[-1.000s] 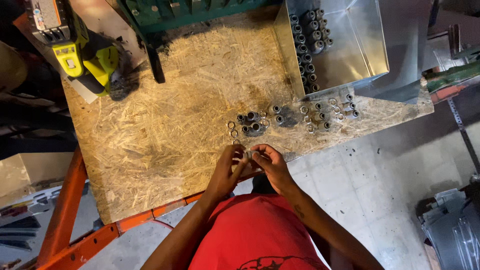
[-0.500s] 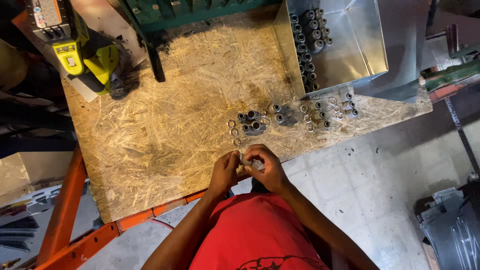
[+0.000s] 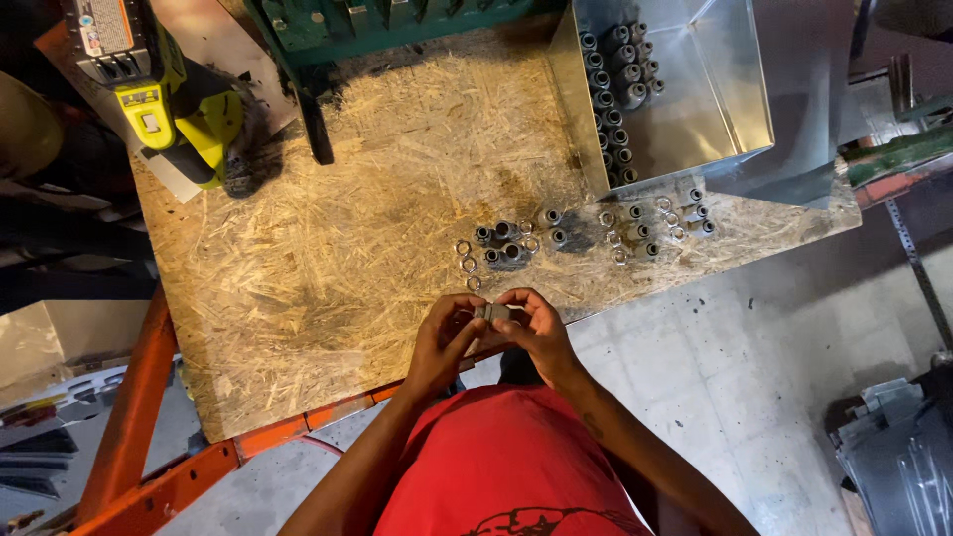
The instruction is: The person repeatedly picks up small metal cylindrical parts and washers from a workbench, places the washers onto the cylinders, and arranges the assembled units in neat rows. The person also moves some of the assembled parts into a metal bin.
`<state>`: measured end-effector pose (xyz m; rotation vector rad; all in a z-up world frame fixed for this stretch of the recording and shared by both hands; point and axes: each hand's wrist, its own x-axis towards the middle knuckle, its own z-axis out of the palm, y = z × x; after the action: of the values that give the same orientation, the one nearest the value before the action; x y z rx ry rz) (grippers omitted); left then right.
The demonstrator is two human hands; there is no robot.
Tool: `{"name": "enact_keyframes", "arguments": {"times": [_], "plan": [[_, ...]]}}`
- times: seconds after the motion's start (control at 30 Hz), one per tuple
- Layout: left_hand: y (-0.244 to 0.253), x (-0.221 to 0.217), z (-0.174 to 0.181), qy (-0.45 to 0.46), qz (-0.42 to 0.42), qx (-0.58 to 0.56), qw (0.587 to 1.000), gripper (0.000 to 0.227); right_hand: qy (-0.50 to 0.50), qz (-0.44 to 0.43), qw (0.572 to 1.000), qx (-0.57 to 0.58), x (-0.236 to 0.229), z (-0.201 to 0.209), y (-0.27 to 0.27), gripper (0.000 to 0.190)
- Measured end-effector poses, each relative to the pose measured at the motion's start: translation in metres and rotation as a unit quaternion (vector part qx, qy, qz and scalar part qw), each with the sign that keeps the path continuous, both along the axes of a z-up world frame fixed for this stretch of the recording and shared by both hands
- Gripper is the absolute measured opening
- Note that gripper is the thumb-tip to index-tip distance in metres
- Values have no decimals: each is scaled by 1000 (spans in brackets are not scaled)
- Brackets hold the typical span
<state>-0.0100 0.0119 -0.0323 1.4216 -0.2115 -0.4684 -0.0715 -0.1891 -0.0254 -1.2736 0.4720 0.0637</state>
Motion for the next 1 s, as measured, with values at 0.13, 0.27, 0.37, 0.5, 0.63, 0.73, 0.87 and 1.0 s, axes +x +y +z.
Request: {"name": "enact_keyframes", "arguments": {"times": [0.13, 0.27, 0.37, 0.5, 0.63, 0.73, 0.87, 1.0], "plan": [[0, -3, -25, 84, 13, -34, 996, 29, -64, 40, 996, -53, 0, -15, -9, 49], [-11, -8, -36, 171, 4, 110, 979, 51, -230, 139, 914, -303, 5, -8, -12, 25], [-11, -4, -36, 233, -23, 206, 950, 69, -273, 146, 871, -380, 7, -2, -8, 20], [4, 4, -100, 221, -4, 261, 940, 64, -149, 45, 930, -333, 12, -21, -13, 45], [15, 13, -94, 188, 4, 279, 942, 72, -71, 19, 917, -393, 31, -13, -29, 61], [16, 8, -91, 187, 10, 283, 941, 74, -46, 21, 881, -470, 42, -15, -29, 67], [12, -1, -93, 191, 21, 253, 948, 69, -30, 19, 874, -485, 52, -35, -32, 67], [9, -8, -79, 186, 12, 239, 953, 67, -8, 35, 861, -507, 55, -44, -33, 72]]}}
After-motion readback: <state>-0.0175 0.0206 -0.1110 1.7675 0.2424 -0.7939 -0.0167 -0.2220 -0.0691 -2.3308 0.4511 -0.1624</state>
